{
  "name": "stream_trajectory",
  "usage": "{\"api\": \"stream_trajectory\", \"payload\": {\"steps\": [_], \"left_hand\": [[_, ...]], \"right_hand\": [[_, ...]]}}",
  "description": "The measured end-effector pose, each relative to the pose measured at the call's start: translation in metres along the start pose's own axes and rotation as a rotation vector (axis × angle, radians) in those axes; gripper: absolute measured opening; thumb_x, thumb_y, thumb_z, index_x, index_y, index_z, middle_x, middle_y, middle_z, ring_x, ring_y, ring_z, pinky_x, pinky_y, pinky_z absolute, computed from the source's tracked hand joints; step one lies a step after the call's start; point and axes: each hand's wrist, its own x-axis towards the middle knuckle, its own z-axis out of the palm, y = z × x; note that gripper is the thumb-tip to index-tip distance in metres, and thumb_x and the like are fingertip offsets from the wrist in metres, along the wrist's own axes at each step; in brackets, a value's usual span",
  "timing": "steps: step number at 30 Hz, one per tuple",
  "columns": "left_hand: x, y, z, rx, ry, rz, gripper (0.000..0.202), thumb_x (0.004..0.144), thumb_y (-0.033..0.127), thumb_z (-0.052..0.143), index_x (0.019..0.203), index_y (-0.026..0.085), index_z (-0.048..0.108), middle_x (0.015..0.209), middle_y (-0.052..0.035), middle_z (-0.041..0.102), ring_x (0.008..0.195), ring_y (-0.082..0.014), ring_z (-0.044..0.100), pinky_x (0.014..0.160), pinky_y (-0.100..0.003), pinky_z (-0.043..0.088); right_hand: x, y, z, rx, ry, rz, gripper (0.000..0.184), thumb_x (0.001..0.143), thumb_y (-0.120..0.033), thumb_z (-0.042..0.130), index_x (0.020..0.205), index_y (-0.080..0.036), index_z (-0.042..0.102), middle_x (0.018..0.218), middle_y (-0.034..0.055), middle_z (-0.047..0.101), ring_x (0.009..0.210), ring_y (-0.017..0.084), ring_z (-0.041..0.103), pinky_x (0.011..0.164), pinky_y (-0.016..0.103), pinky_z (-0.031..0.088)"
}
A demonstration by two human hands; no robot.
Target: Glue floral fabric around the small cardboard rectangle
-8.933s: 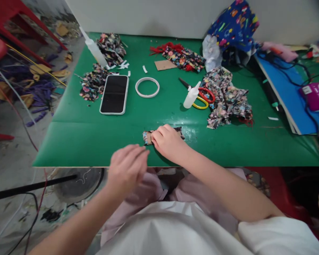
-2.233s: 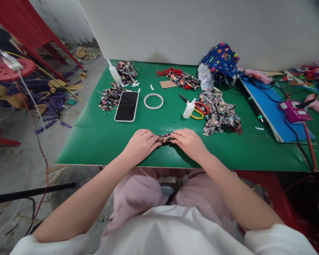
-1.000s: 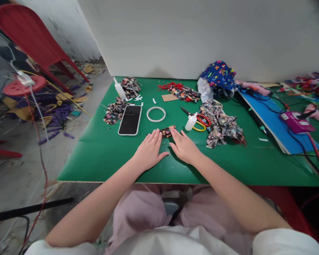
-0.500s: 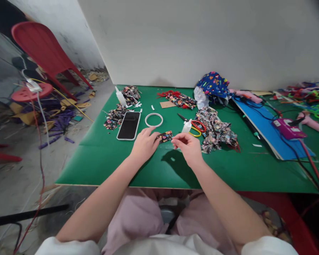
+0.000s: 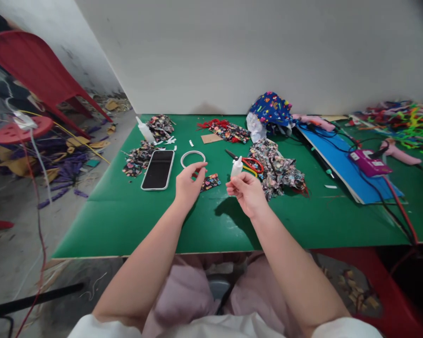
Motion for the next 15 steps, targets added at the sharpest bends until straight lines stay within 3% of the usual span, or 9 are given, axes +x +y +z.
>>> {"api": "stream_trajectory", "payload": {"steps": [4, 7, 10, 12, 15], "left_hand": [[0.002, -0.001, 0.002, -0.008, 0.001, -0.029, 0.022, 0.076, 0.037, 0.059, 0.087, 0.018, 0.063, 0.081, -0.0014, 0.066, 0.07, -0.0117, 0.059, 0.069, -0.024, 0.048], [0.002, -0.003, 0.005, -0.012, -0.013, -0.062, 0.02, 0.073, 0.038, 0.061, 0.076, 0.019, 0.06, 0.071, 0.0014, 0.063, 0.065, -0.0113, 0.058, 0.064, -0.023, 0.046], [0.004, -0.007, 0.007, -0.01, -0.013, -0.099, 0.019, 0.073, 0.039, 0.06, 0.076, 0.02, 0.059, 0.068, 0.0024, 0.062, 0.061, -0.0111, 0.057, 0.061, -0.022, 0.045], [0.005, -0.008, 0.009, -0.005, -0.007, -0.123, 0.02, 0.073, 0.039, 0.06, 0.077, 0.02, 0.059, 0.069, 0.0022, 0.062, 0.061, -0.0114, 0.057, 0.061, -0.023, 0.045], [0.007, -0.008, 0.013, -0.003, -0.021, -0.145, 0.022, 0.071, 0.042, 0.061, 0.077, 0.02, 0.059, 0.07, 0.0018, 0.062, 0.061, -0.0119, 0.057, 0.06, -0.023, 0.045]], "right_hand": [[0.003, 0.006, -0.004, -0.021, -0.007, 0.008, 0.024, 0.063, -0.033, 0.073, 0.061, -0.017, 0.056, 0.048, -0.0058, 0.06, 0.038, 0.004, 0.052, 0.04, 0.014, 0.046], [0.002, 0.005, -0.005, -0.051, -0.081, 0.064, 0.022, 0.065, -0.033, 0.071, 0.071, -0.014, 0.063, 0.063, 0.0018, 0.068, 0.054, 0.009, 0.063, 0.052, 0.018, 0.053], [0.001, 0.0, -0.006, -0.035, -0.158, 0.077, 0.026, 0.062, -0.031, 0.073, 0.081, -0.014, 0.066, 0.08, 0.0051, 0.071, 0.073, 0.013, 0.068, 0.067, 0.022, 0.056], [0.002, -0.004, -0.009, -0.023, -0.16, 0.051, 0.024, 0.059, -0.029, 0.075, 0.076, -0.015, 0.065, 0.076, 0.0026, 0.071, 0.069, 0.012, 0.068, 0.064, 0.021, 0.055], [0.006, -0.012, -0.016, -0.023, -0.106, -0.009, 0.025, 0.057, -0.031, 0.076, 0.062, -0.016, 0.057, 0.054, -0.0037, 0.065, 0.045, 0.007, 0.059, 0.046, 0.018, 0.051]]}}
